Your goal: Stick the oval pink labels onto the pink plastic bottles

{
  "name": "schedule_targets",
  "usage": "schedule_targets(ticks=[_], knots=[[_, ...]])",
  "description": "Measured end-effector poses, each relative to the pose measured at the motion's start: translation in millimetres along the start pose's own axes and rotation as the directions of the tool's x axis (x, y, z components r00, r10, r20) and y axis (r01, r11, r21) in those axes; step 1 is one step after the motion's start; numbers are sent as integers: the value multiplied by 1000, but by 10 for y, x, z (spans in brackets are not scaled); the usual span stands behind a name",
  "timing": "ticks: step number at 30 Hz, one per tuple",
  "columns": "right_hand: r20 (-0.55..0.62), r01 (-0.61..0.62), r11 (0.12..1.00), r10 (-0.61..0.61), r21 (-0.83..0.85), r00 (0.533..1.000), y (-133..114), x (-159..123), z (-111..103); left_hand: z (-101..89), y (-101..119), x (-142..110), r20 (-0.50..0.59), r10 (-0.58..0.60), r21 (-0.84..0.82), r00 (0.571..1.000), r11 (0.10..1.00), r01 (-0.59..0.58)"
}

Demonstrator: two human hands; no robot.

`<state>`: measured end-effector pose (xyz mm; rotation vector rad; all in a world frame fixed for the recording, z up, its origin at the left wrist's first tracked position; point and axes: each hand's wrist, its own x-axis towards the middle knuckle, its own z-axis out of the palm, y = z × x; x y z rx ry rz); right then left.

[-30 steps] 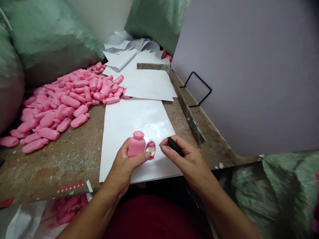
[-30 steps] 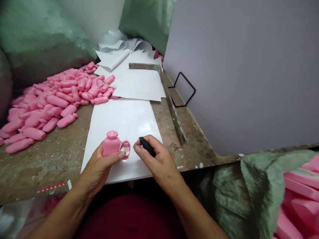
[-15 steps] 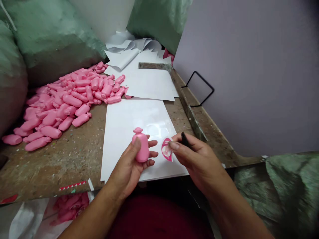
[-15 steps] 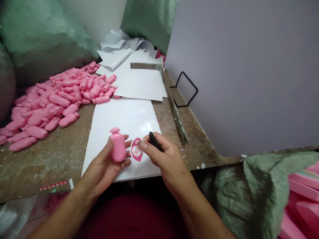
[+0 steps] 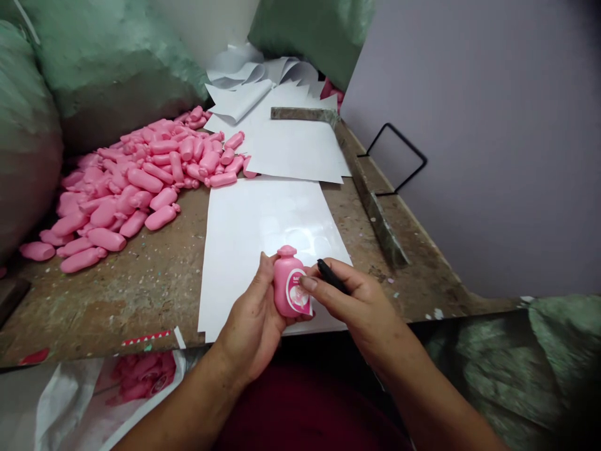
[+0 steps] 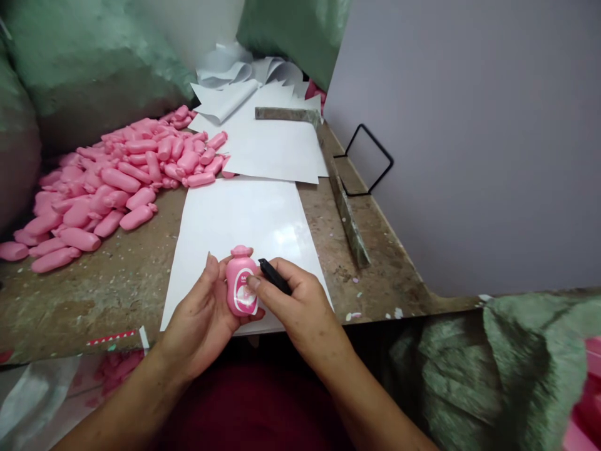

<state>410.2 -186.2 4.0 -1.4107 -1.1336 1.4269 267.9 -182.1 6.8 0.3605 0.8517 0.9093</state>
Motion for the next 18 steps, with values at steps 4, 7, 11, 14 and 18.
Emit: schedule_targets(ticks=[4,7,11,14,18], knots=[[9,24,1000,-24,-15,1000,19,8,-2,-8,-12,-1,-10,-9,10,1000,1000,9],[26,46,999,-45,-23,999,53,24,-6,-19,-22,5,-3,-3,12,1000,1000,3],[32,48,999,-47,-24,998,87,33,-5,-15,-31,12,10,10,10,1000,1000,-10],[36,49,999,-49,-17,998,97,29,-8,-3,-33,12,3,16,9,1000,1000,-16],[52,47,999,-46,-7,998,104,34,-16,-12,-42,23,0,17,9,1000,1000,-17]])
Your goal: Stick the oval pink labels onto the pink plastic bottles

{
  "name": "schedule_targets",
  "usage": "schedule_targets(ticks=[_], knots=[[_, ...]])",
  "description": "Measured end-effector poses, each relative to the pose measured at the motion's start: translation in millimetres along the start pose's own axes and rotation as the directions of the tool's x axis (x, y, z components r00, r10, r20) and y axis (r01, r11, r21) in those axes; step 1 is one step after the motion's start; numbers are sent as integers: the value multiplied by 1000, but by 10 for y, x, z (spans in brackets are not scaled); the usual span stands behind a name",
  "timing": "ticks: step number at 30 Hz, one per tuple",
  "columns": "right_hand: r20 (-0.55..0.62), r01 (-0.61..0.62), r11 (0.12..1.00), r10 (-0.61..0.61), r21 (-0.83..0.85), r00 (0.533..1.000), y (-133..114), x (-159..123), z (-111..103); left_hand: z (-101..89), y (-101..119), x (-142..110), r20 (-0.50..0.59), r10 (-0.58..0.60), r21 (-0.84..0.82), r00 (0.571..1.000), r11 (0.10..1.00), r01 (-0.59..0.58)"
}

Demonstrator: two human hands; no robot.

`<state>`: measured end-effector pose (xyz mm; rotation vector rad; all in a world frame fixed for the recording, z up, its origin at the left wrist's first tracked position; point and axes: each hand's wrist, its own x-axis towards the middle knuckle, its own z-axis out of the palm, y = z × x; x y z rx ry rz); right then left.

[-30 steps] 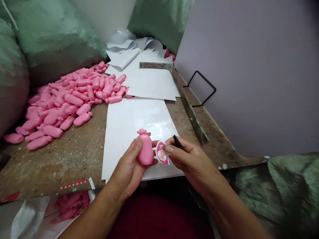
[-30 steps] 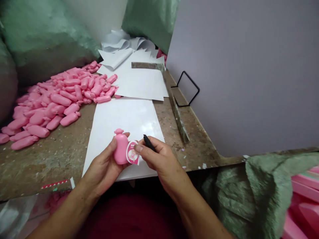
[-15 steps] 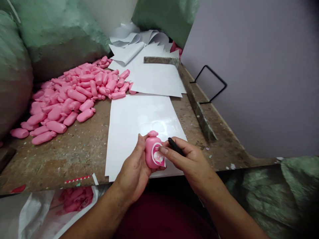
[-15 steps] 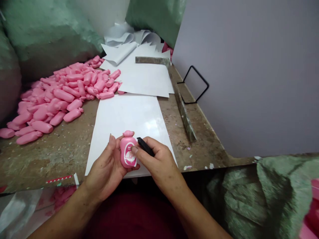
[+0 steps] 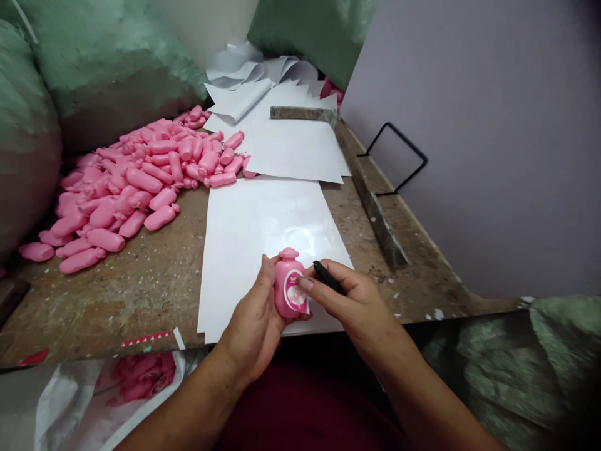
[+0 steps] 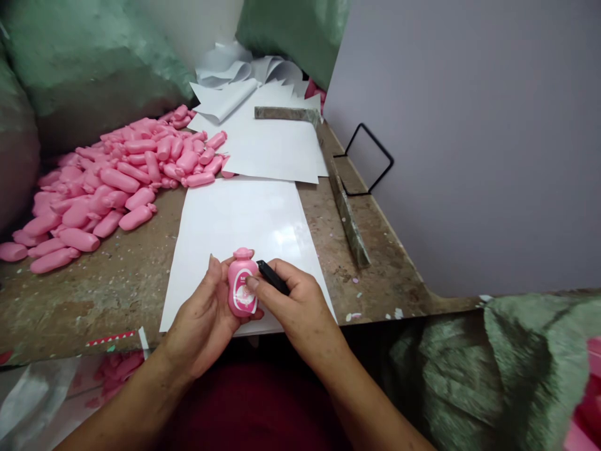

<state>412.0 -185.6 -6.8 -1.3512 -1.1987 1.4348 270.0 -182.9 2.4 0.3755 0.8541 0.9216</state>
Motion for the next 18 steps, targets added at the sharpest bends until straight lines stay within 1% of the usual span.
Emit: schedule_targets(ticks=[4,12,15,18], knots=[[-13,-5,1000,5,3,1000,-1,13,3,-23,-25,11,8,7,-11,1000,1000,-7],[-20,-10,1000,10,18,1000,-51,16,33,-13,-53,-5,1,78,37,997,996,-78],[-28,-13,1000,13,9,1000,-61,12,37,-9,-51,-18,9,98,89,995,991,-98],[-26,-3,1000,3,-11,1000,-60,15,33,-34,-70,-23,-3,115,187,993,976,-113]])
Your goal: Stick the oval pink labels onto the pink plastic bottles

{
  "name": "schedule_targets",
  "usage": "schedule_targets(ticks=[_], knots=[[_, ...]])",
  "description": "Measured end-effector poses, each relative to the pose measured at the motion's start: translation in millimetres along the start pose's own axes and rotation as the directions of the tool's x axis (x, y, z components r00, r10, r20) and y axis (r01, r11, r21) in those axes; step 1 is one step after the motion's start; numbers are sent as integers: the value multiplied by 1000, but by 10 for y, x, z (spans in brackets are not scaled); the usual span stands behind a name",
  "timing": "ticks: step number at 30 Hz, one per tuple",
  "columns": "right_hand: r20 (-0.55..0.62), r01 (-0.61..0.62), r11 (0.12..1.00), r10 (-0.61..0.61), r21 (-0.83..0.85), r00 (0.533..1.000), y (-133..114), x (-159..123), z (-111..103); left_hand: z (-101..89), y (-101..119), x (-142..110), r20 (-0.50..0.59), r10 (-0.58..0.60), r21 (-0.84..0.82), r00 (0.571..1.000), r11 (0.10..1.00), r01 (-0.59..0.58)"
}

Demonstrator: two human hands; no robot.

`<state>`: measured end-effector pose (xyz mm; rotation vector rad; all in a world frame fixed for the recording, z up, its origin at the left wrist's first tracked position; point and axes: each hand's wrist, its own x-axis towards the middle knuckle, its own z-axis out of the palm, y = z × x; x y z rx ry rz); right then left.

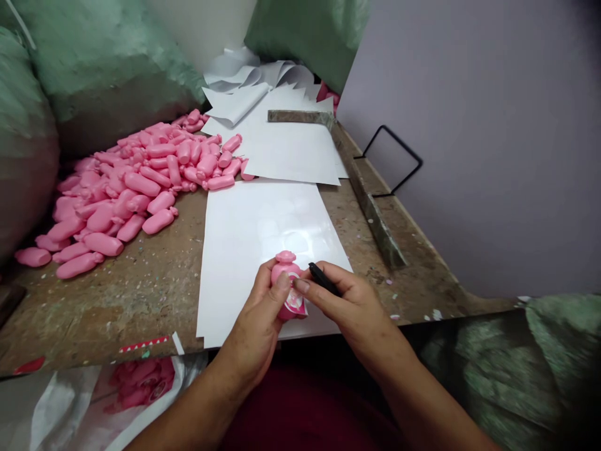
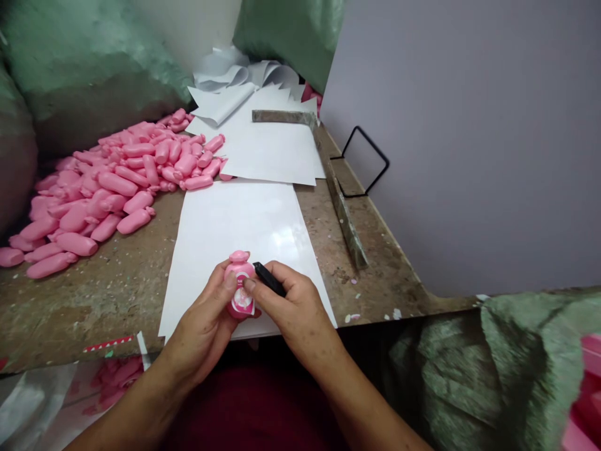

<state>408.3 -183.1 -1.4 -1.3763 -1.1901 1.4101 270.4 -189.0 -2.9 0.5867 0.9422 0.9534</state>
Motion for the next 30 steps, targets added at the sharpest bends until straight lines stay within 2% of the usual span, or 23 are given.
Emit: schedule_targets(ticks=[5,8,11,13,18,24,30], knots=[[-10,28,998,-28,-62,1000,-4,-6,7,-77,-97,15,-25,128,159,991,980,-123],[-22,79,976,-85,-205,996,-2,-43,18,-93,-132,22,-47,177,176,983,970,-166],[-65,124,900,-165,-418,984,13,-83,-3,-74,-108,19,-60,182,154,981,973,-171],[-110,112,865,-189,-489,976,22,-99,-45,-55,-58,17,-68,138,106,988,986,-130],[-117,114,921,-169,-373,979,6,-99,-150,-39,76,11,-60,1,-30,998,1000,-2],[-42,131,952,-148,-276,988,0,-79,-108,-56,86,10,-29,-22,-106,999,994,18],[-45,135,977,-144,-167,989,48,-42,-68,-73,103,19,-32,-79,-160,996,984,73]])
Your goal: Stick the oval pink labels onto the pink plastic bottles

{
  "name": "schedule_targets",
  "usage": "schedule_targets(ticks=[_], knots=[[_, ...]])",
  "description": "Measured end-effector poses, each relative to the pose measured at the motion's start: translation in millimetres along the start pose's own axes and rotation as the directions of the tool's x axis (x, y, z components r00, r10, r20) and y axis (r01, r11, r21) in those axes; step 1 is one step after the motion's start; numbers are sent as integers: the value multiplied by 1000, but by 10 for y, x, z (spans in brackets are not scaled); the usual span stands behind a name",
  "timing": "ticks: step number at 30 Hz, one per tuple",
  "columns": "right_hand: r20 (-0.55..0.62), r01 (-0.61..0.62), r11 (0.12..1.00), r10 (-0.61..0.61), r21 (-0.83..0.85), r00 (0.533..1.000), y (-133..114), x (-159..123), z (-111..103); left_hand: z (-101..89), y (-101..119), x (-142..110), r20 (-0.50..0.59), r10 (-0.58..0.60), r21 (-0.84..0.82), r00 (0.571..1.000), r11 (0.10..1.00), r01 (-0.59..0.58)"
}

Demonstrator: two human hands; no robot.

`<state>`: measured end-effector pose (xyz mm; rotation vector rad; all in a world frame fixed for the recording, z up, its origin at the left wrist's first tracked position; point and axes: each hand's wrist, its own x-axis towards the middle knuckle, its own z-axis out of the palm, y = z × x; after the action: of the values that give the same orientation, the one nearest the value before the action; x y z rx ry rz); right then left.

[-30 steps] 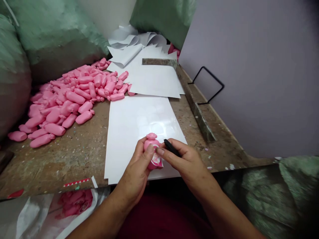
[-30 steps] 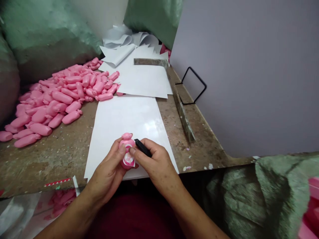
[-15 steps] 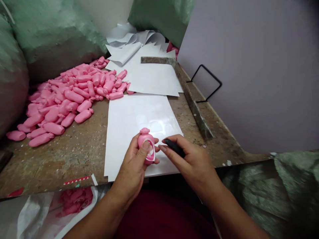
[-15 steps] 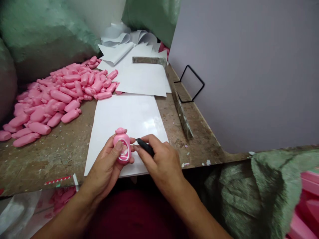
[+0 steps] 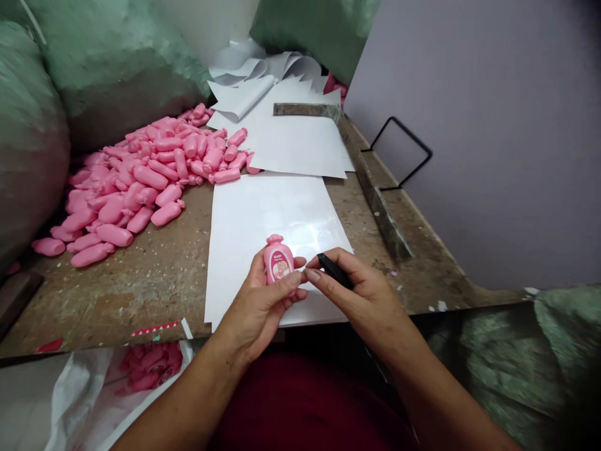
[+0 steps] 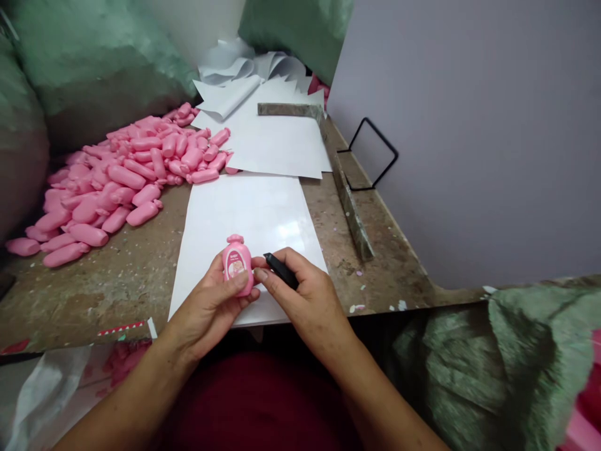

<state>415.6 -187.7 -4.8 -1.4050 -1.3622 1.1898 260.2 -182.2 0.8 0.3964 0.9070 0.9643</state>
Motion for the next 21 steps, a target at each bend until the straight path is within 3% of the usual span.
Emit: schedule_targets(ticks=[7,11,13,15,17,19,21], knots=[[-7,38,999,-37,6,999,26,-11,4,-15,34,36,19,-54,-159,998,986,56],[-1,17,1000,-17,-6,1000,-14,-33,10,-19,25,80,6,-52,-120,999,991,53],[-11,11,1000,-11,-22,1000,-20,-33,4,-122,95,45,-17,-29,-24,999,999,29],[-24,16,999,-17,-46,1000,9,-16,-18,-363,267,-93,-61,14,163,998,987,-3],[-40,24,997,-27,-79,999,80,23,-57,-735,526,-366,-127,47,420,991,907,11],[-72,30,990,-40,-135,997,175,71,-100,-1155,809,-731,-219,20,689,975,711,141],[-107,56,973,-81,-223,991,269,91,-135,-1508,1038,-1068,-358,100,847,928,453,278]])
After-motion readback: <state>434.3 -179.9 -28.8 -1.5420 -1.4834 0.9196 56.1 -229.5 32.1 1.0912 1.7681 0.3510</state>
